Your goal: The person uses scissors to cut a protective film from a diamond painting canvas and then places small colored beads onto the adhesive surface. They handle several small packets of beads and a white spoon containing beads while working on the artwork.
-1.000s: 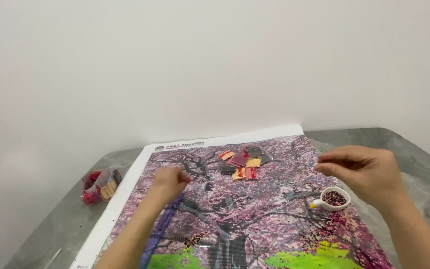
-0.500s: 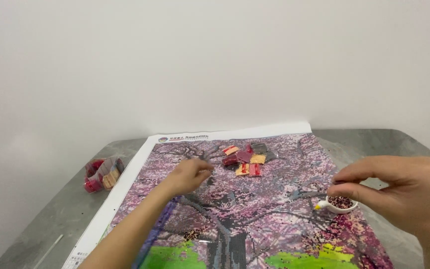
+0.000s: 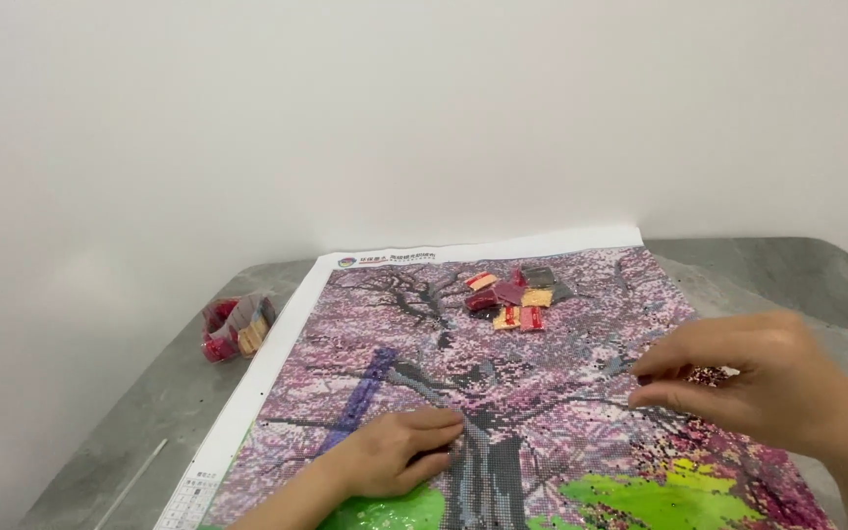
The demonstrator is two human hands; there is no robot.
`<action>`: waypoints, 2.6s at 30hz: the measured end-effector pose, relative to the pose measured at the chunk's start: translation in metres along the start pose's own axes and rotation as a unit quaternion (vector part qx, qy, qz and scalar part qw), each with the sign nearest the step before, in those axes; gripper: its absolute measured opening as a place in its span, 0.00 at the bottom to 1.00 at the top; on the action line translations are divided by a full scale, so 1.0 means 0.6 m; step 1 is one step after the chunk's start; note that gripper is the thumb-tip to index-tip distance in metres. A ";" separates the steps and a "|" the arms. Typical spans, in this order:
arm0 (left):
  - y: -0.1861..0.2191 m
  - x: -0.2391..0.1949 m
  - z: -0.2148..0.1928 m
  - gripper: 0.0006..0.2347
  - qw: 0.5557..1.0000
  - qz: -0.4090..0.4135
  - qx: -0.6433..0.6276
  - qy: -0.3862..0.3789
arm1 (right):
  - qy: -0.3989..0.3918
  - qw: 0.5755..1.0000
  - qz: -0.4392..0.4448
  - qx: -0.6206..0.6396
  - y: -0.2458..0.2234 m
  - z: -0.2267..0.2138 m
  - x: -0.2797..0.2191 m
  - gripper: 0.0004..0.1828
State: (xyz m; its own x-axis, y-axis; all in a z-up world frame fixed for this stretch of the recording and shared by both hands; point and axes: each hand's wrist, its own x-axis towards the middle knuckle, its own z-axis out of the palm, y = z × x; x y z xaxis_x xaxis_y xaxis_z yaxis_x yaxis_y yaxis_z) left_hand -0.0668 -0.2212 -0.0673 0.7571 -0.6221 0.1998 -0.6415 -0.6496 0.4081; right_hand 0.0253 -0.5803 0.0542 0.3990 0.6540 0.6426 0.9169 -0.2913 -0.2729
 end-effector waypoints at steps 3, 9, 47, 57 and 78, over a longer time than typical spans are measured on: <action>0.013 -0.035 -0.013 0.20 0.999 -0.015 -0.025 -0.024 | -0.002 1.000 0.015 -0.003 0.006 -0.013 -0.003 0.09; 0.009 -0.085 -0.030 0.22 0.998 -0.028 0.024 0.054 | 0.047 0.996 0.046 -0.065 0.028 -0.025 -0.005 0.13; 0.110 -0.143 -0.038 0.21 0.767 -0.642 0.006 0.001 | -0.065 0.984 0.130 -0.101 0.099 0.008 -0.030 0.15; 0.020 -0.204 -0.035 0.30 0.715 -0.690 0.086 0.064 | -0.097 0.978 0.141 -0.123 0.108 0.000 -0.037 0.17; 0.118 -0.100 -0.074 0.31 0.730 -0.682 -0.008 0.040 | -0.406 0.893 -0.091 0.172 -0.124 0.069 0.017 0.17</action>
State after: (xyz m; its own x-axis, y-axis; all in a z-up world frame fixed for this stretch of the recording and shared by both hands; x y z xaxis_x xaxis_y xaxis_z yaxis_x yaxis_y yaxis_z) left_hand -0.1521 -0.2106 -0.0108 0.6960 0.6261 -0.3515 0.7167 -0.6358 0.2867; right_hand -0.0387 -0.5232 0.0515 -0.0109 0.9999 0.0050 0.8602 0.0119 -0.5098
